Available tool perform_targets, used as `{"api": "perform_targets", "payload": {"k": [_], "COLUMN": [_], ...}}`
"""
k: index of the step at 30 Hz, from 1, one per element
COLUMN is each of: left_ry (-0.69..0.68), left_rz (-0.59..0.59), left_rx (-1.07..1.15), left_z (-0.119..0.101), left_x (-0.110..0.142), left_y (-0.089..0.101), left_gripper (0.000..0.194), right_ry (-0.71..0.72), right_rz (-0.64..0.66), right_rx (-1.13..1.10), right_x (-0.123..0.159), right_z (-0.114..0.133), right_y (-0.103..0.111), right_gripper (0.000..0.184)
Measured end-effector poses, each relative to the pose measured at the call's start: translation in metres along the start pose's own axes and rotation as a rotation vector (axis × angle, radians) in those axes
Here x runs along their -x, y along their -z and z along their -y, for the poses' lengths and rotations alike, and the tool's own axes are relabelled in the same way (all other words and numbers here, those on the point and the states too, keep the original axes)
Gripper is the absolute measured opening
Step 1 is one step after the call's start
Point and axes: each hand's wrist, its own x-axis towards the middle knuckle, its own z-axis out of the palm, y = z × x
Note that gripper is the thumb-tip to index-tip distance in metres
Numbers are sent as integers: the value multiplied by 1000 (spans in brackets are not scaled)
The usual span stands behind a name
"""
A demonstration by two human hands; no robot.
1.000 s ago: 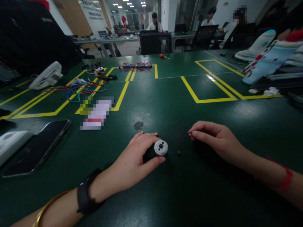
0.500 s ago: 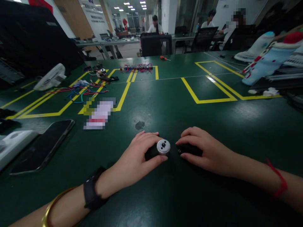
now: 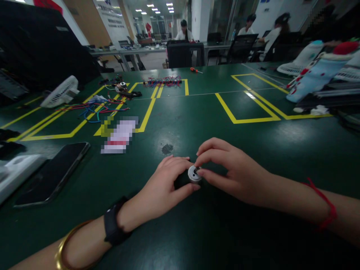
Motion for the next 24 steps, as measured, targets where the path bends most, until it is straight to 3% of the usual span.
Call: {"api": "perform_targets", "payload": {"k": [9,13,15,19,24], "left_ry": [-1,4,7,13,28], "left_rz": [10,5,1,16,32], "left_rx": [-2,-5,-11,-15,-19], "left_z": [-1,-2,-2,-1,-1], "left_x": [0,0,0,1,2], "left_y": [1,1,1,2,2], "left_gripper": [35,33,33,33,36], "right_ry": [21,75,53,-145,-512], "right_rz": [82,55,29,-57,-247], "right_rx": [76,231,200,-25,-355], "right_x": [3,15,22,33,41], "right_z": [0,-4,-8,-25,-50], "right_y": [3,9,11,12,7], "right_gripper": [22,26,23,14,21]}}
